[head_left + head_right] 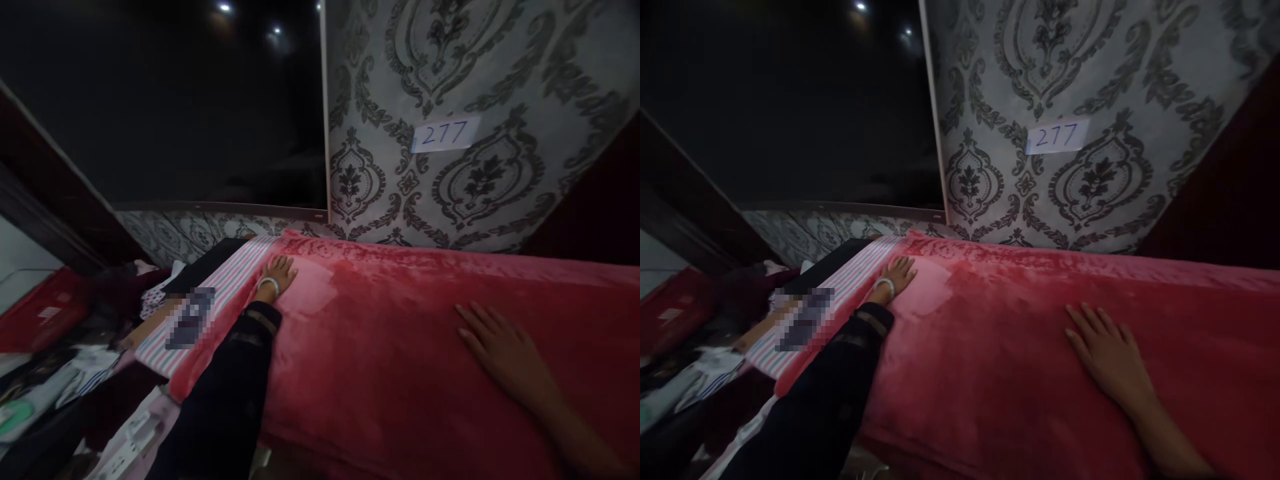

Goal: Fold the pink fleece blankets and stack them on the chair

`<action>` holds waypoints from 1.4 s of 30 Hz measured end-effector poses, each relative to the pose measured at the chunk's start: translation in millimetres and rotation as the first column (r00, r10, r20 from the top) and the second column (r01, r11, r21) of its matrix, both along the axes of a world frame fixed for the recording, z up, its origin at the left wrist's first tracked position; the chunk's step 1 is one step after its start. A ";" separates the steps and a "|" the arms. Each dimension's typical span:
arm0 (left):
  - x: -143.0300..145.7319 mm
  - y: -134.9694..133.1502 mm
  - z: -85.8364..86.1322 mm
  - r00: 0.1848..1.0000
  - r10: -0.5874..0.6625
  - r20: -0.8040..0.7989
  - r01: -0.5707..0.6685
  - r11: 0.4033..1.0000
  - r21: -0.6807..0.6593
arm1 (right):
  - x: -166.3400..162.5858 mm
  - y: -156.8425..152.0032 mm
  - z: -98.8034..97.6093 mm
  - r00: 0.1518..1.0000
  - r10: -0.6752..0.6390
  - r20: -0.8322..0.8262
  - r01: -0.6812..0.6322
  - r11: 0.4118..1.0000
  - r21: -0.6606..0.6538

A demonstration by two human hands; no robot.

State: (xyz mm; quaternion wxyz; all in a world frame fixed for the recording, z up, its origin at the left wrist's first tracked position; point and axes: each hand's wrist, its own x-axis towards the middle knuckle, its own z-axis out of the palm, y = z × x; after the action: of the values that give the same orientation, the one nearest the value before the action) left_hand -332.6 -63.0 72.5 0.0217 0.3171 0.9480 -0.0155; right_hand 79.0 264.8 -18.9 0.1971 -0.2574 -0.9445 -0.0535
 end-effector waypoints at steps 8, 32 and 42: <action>-7.0 7.4 -2.5 0.998 0.040 -0.054 -0.040 0.999 -0.008 | -3.9 -14.1 20.2 0.994 -0.078 0.080 0.083 0.994 -0.067; -8.6 10.4 9.6 0.995 0.073 -0.074 -0.079 0.994 -0.071 | -85.8 6.7 49.5 0.967 -0.168 0.191 0.214 0.945 -0.249; 169.5 165.9 3.2 0.753 -0.658 0.013 0.655 0.750 0.093 | -85.9 9.9 45.4 0.972 -0.151 0.180 0.195 0.947 -0.254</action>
State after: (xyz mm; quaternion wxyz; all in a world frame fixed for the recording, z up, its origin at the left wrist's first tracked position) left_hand -163.1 103.0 75.7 0.0229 0.6306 0.7754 0.0240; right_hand -6.9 274.7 26.5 0.0790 -0.3588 -0.9293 0.0382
